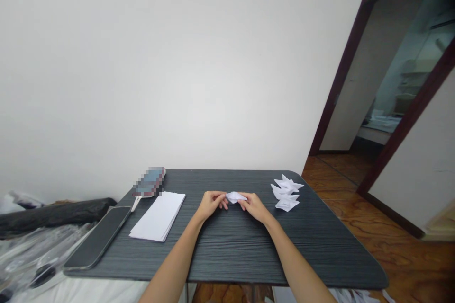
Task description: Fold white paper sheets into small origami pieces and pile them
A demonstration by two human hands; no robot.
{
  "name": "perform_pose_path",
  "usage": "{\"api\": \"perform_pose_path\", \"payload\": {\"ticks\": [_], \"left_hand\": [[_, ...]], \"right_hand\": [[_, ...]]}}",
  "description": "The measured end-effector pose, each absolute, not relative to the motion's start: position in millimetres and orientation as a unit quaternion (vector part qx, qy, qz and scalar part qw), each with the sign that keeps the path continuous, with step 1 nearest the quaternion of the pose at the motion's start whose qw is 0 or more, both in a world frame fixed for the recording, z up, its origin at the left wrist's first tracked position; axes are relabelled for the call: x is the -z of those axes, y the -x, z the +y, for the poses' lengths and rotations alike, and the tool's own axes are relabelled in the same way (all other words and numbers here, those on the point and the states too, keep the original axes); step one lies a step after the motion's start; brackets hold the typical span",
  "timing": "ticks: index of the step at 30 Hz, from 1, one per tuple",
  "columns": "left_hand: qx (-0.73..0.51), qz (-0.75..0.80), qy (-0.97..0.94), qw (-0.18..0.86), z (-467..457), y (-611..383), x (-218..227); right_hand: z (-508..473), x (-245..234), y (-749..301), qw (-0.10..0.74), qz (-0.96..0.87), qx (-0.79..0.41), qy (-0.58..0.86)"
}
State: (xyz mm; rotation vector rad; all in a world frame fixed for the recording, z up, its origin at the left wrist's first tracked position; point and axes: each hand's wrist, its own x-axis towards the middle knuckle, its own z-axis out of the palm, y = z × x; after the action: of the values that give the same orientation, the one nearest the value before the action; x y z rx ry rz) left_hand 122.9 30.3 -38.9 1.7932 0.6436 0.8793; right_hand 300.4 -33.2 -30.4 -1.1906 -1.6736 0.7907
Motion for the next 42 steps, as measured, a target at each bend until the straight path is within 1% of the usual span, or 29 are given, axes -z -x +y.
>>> {"api": "perform_pose_path", "payload": {"ticks": [6, 9, 12, 16, 20, 25, 28, 31, 34, 36, 38, 42], "left_hand": [[-0.382, 0.281, -0.727, 0.497, 29, -123, 39], [-0.406, 0.308, -0.722, 0.468, 26, -120, 39], [-0.428, 0.345, -0.734, 0.399, 21, -109, 39], [-0.428, 0.372, -0.769, 0.296, 8, -87, 38], [-0.416, 0.394, -0.786, 0.234, -8, -69, 34], [-0.402, 0.428, -0.799, 0.129, -21, -44, 29], [-0.369, 0.492, -0.787, 0.042, -23, -22, 27], [-0.289, 0.585, -0.757, -0.026, -23, 0, 24], [-0.191, 0.657, -0.729, -0.034, -24, 14, 21], [-0.151, 0.67, -0.727, -0.019, -24, 20, 19], [-0.135, 0.67, -0.73, -0.002, -24, 23, 17], [-0.142, 0.686, -0.712, 0.035, -20, 25, 14]], "right_hand": [[-38, 34, -295, 0.468, -0.654, -0.313, 0.505], [-47, 42, -301, 0.486, -0.622, -0.305, 0.533], [-68, 50, -316, 0.493, -0.605, -0.273, 0.563], [-103, 57, -347, 0.493, -0.583, -0.187, 0.617], [-125, 63, -374, 0.46, -0.558, -0.113, 0.682], [-128, 66, -386, 0.437, -0.527, -0.074, 0.725], [-122, 68, -389, 0.437, -0.504, -0.055, 0.743], [-115, 72, -397, 0.438, -0.482, -0.027, 0.759], [-108, 78, -407, 0.428, -0.456, 0.015, 0.78], [-105, 80, -412, 0.42, -0.443, 0.04, 0.791], [-102, 82, -416, 0.413, -0.441, 0.065, 0.794], [-99, 86, -419, 0.417, -0.443, 0.116, 0.785]]}}
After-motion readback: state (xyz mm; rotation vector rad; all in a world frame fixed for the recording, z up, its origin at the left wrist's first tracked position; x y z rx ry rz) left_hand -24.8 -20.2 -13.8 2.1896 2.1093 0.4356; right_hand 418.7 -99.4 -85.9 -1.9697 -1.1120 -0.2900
